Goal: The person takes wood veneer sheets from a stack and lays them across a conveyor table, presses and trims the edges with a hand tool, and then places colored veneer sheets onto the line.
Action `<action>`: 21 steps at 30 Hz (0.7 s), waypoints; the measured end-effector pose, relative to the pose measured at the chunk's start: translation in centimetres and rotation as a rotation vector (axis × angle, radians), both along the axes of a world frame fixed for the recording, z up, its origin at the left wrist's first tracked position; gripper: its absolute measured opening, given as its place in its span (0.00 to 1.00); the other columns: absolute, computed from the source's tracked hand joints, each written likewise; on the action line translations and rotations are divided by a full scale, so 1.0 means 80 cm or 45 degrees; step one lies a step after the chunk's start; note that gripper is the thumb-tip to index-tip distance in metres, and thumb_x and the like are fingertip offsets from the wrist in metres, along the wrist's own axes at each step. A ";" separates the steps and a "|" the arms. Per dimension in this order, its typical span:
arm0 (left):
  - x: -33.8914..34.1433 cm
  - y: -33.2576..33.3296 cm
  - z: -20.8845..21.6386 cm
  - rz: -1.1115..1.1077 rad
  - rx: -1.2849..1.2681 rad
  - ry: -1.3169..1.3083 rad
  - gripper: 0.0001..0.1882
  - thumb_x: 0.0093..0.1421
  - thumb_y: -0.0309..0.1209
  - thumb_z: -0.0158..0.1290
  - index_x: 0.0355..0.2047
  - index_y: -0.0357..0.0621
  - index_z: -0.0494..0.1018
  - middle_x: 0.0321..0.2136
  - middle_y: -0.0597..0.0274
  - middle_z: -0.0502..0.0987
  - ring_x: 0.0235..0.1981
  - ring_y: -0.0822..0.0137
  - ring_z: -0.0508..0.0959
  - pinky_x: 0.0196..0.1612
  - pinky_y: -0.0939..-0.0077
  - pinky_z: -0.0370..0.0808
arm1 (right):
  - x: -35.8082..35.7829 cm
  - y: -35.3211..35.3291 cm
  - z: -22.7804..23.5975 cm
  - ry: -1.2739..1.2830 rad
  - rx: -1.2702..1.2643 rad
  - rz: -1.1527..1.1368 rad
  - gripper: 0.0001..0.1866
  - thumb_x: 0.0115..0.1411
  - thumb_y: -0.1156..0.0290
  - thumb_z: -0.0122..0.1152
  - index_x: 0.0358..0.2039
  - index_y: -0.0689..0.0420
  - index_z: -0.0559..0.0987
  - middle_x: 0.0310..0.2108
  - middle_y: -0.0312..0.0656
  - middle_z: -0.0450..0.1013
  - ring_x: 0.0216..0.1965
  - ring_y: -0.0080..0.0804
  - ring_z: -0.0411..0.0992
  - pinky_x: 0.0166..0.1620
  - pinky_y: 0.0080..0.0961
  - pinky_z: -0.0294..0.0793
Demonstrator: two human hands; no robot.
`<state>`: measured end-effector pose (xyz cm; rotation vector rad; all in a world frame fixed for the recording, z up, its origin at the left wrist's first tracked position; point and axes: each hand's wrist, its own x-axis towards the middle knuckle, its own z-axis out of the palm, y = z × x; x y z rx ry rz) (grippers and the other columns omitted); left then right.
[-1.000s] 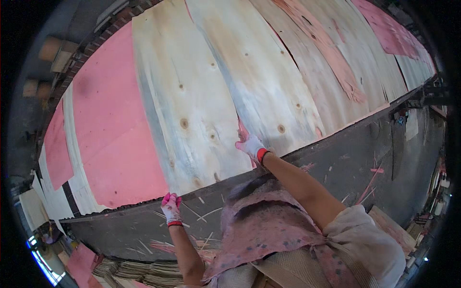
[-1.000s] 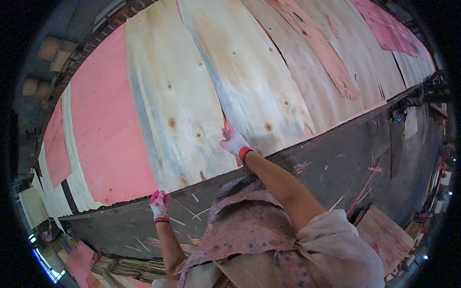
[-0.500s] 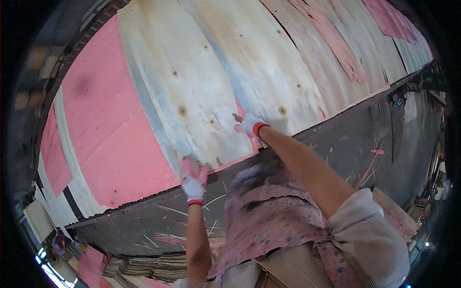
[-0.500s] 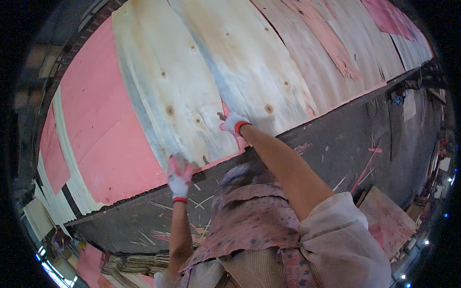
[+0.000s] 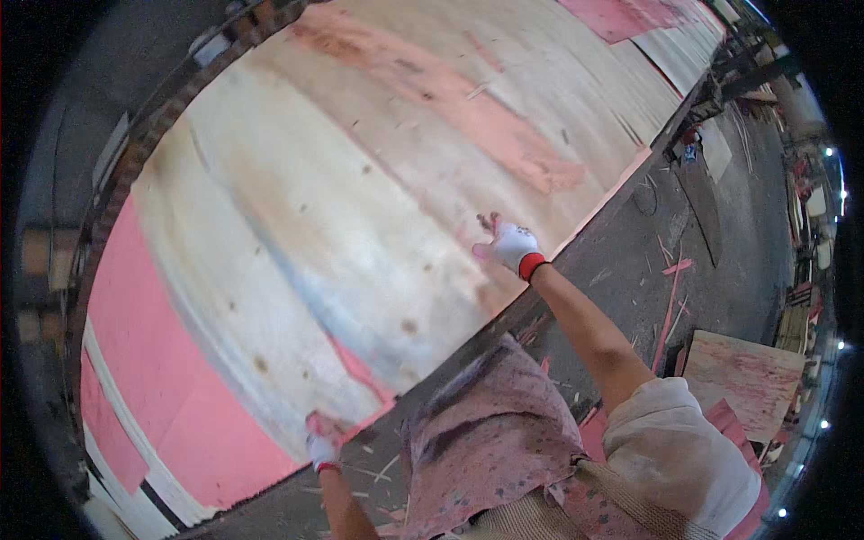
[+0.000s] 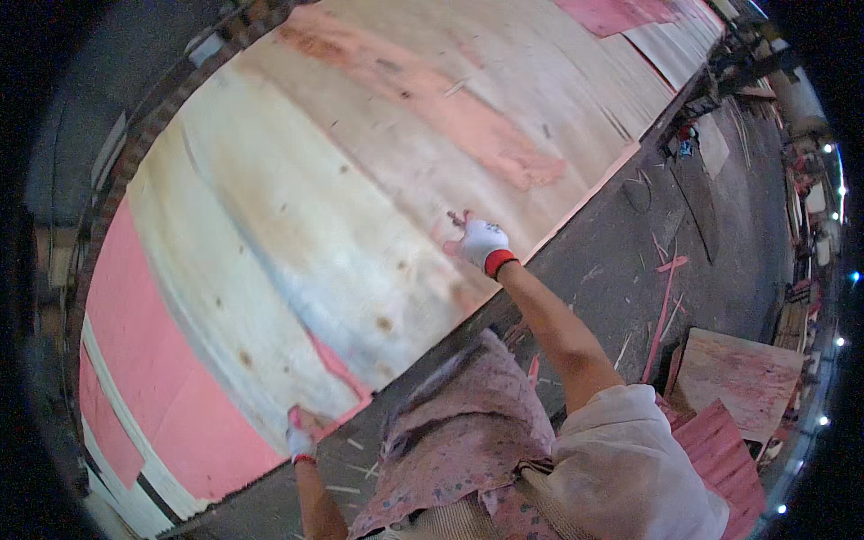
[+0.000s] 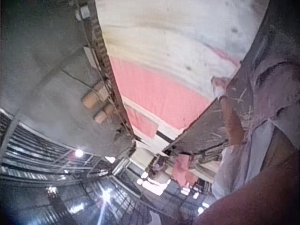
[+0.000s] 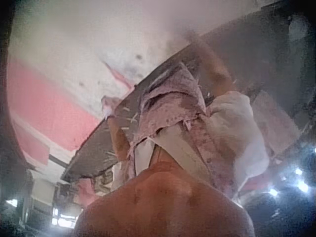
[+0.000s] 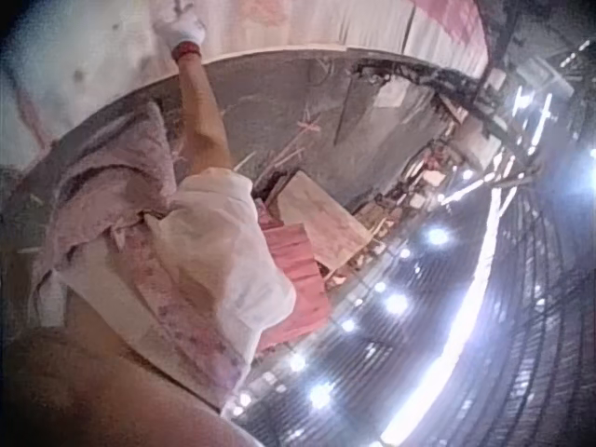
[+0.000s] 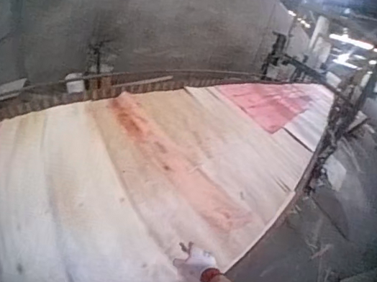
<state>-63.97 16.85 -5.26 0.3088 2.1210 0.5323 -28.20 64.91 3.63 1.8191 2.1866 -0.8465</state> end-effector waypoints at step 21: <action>0.377 0.706 0.072 0.045 0.649 -1.034 0.23 0.61 0.49 0.49 0.46 0.43 0.68 0.38 0.71 0.73 0.40 0.74 0.72 0.42 0.83 0.69 | 0.210 0.215 0.112 1.274 -0.709 -0.499 0.12 0.54 0.70 0.65 0.37 0.61 0.77 0.29 0.34 0.74 0.30 0.20 0.72 0.33 0.21 0.71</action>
